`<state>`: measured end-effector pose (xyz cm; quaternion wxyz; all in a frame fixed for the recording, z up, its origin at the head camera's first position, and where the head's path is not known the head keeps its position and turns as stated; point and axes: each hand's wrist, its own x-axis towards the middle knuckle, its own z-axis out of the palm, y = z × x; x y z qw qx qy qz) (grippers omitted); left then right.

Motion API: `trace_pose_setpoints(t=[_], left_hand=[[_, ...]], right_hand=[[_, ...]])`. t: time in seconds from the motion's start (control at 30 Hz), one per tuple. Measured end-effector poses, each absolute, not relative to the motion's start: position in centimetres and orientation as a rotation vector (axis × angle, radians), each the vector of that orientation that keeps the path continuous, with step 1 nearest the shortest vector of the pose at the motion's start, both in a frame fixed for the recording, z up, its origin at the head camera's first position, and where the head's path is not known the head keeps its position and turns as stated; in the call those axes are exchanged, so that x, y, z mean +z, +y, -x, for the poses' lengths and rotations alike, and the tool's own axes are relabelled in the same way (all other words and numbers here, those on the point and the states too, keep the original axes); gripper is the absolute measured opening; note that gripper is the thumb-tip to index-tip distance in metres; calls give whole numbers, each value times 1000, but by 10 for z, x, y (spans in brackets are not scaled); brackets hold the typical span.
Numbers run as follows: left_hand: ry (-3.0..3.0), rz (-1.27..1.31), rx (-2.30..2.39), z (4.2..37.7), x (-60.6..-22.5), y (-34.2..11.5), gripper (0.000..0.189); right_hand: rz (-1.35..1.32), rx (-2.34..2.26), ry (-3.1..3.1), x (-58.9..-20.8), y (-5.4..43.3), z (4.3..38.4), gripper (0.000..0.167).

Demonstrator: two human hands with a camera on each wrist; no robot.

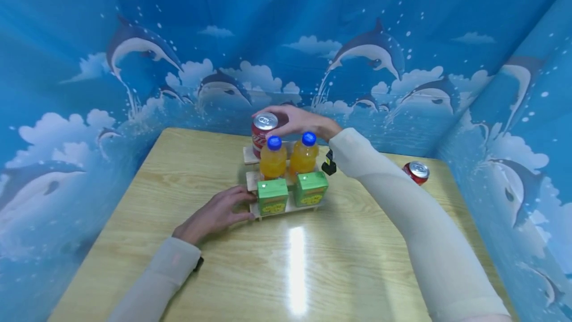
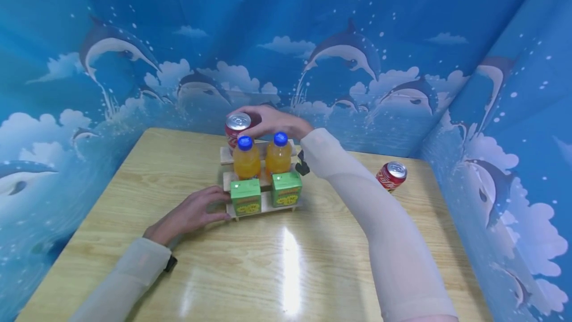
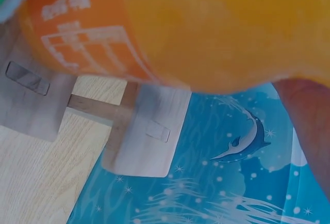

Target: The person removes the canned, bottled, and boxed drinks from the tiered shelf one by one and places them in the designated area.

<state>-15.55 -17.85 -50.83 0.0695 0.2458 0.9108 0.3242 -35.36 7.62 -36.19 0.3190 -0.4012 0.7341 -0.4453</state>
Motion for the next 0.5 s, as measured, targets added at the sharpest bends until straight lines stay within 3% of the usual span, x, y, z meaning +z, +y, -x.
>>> trace_pose_setpoints(t=[0.17,0.5], left_hand=[[2744,-755,978,156,-508,-178,46],[2736,-724,963,155,-507,-179,48]], right_hand=[[1038,-1174,1947,-359,76,352,65],[1046,-1172,1976,-358,75,350,60]])
